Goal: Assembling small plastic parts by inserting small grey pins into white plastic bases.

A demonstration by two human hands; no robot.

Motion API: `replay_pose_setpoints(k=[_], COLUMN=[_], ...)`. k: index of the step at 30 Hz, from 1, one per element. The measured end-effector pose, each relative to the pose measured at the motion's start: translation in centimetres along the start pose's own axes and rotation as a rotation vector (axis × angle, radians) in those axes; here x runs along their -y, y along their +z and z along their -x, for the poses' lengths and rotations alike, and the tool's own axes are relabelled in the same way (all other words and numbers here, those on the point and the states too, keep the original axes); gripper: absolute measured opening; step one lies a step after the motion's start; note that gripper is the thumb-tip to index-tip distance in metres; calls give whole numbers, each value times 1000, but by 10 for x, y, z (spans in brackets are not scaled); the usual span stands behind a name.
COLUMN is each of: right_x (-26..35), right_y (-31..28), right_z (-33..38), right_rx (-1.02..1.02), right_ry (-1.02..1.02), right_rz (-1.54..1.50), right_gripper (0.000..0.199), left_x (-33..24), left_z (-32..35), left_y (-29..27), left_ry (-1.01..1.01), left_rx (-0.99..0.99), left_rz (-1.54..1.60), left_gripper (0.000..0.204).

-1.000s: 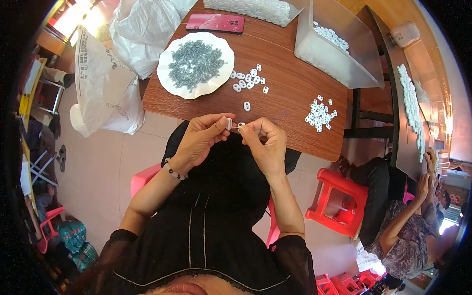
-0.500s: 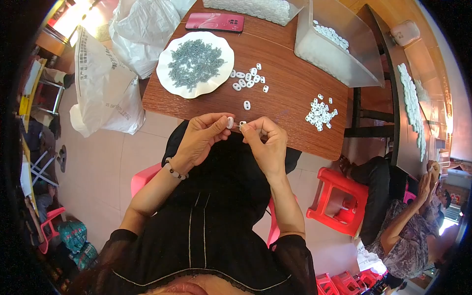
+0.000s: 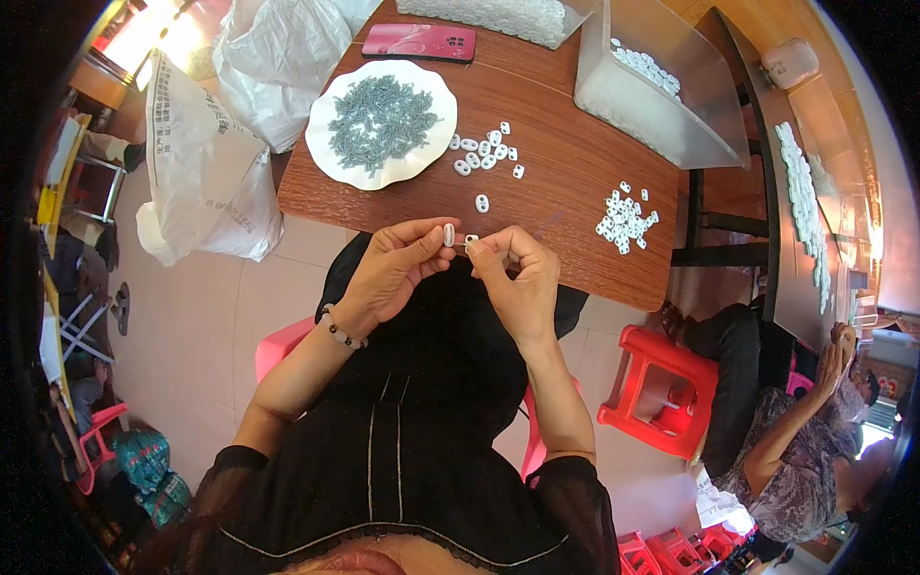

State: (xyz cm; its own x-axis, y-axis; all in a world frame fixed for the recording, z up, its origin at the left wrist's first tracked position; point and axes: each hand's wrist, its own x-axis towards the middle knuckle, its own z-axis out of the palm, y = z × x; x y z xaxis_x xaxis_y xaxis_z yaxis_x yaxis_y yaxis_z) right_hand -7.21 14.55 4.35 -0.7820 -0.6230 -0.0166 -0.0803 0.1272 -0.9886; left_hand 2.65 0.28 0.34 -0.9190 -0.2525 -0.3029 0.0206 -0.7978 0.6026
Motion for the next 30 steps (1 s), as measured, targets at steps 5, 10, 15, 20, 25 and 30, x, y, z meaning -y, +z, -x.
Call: replay_pose_setpoints(k=[5, 10, 15, 20, 25, 30], right_x=[2, 1, 1, 1, -4, -4], right_y=[2, 3, 2, 1, 2, 1], right_z=[0, -1, -1, -2, -1, -1], right_rx=[-5, -10, -24, -27, -33, -33], right_ry=[-3, -5, -11, -12, -19, -15], right_rz=[14, 2, 28, 37, 36, 14], right_gripper=[12, 12, 12, 12, 13, 12], left_x=[0, -1, 0, 1, 1, 1], left_z=[0, 1, 1, 1, 2, 1], left_y=[0, 0, -1, -1, 1, 0], left_ry=[13, 28, 35, 32, 32, 32], left_rx=[-20, -19, -21, -25, -26, -30], left_rz=[-4, -25, -32, -38, -58, -57], left_gripper=[27, 28, 28, 27, 27, 26])
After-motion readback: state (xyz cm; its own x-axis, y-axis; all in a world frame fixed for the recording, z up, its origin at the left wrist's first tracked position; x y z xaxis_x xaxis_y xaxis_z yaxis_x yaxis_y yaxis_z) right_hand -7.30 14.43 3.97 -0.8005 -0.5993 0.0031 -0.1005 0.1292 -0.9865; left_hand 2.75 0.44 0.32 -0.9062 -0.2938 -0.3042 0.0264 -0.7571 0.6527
